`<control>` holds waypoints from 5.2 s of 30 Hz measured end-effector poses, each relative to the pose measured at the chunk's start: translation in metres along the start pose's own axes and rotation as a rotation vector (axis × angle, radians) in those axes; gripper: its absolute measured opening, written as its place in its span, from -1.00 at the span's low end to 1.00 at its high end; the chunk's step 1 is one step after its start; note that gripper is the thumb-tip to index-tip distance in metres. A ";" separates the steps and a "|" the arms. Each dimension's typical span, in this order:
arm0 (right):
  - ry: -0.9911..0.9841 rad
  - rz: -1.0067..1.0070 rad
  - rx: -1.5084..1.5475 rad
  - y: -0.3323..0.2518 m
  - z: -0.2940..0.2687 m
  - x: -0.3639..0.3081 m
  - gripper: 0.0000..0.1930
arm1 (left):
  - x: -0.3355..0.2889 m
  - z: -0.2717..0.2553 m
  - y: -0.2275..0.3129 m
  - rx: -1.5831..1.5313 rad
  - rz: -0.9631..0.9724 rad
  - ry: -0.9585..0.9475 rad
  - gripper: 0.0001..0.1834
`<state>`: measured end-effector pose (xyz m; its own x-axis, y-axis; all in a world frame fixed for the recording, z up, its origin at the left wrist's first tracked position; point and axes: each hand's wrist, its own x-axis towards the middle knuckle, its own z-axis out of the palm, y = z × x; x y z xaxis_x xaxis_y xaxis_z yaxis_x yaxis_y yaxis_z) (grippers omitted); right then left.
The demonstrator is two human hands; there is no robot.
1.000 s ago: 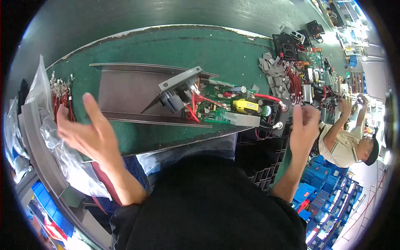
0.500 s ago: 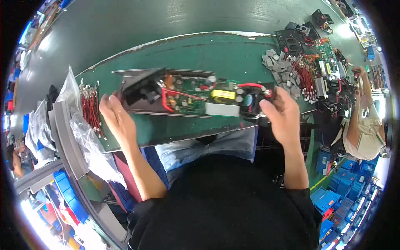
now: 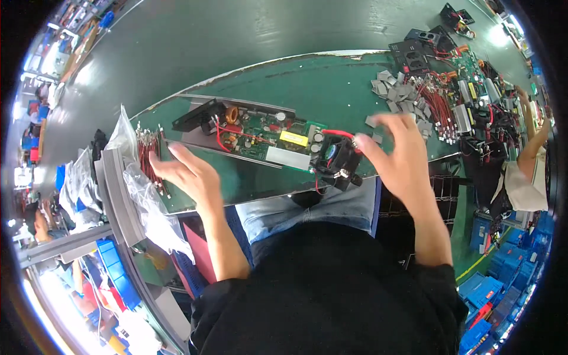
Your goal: The recorder is assembling electronic components by connecting wires to a circuit board and placing it within a metal heat-sink housing.
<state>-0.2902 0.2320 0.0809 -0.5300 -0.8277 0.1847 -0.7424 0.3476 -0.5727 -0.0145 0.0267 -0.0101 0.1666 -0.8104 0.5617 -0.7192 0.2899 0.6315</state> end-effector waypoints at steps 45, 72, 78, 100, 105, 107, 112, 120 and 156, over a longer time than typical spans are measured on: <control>-0.473 0.804 1.639 -0.067 0.090 -0.001 -0.76 | 0.008 0.057 0.033 -0.361 0.683 -0.489 -0.80; -0.583 0.220 1.464 -0.065 0.163 0.326 -0.64 | -0.050 -0.023 0.012 -0.084 0.415 -0.438 -0.81; -0.637 0.007 1.067 0.027 0.012 0.126 -0.55 | -0.050 -0.024 0.018 -0.037 0.434 -0.423 -0.89; 0.039 -0.105 0.103 0.116 -0.048 0.207 -0.65 | -0.066 -0.014 0.036 -0.034 0.518 -0.487 -0.88; 0.467 0.359 -0.753 0.258 -0.063 0.398 -0.16 | -0.072 0.002 0.049 0.000 0.506 -0.551 -0.86; 0.175 0.392 -0.742 0.240 -0.051 0.419 -0.38 | -0.075 -0.005 0.051 0.050 0.455 -0.528 -0.84; 0.247 0.317 -0.741 0.248 -0.021 0.456 -0.71 | -0.072 -0.008 0.050 0.082 0.415 -0.551 -0.81; 0.111 -0.455 -0.415 0.127 0.035 0.365 -0.66 | -0.064 -0.004 0.048 -0.049 0.477 -0.494 -0.75; -0.061 0.809 1.585 -0.022 0.100 0.030 -0.67 | 0.167 -0.214 -0.002 -0.020 0.190 -0.781 -0.70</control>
<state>-0.2485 0.1555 0.0193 -0.4854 -0.7087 -0.5119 0.7577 -0.0489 -0.6507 0.1598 -0.0006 0.1970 -0.4829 -0.8660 0.1295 -0.6741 0.4620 0.5764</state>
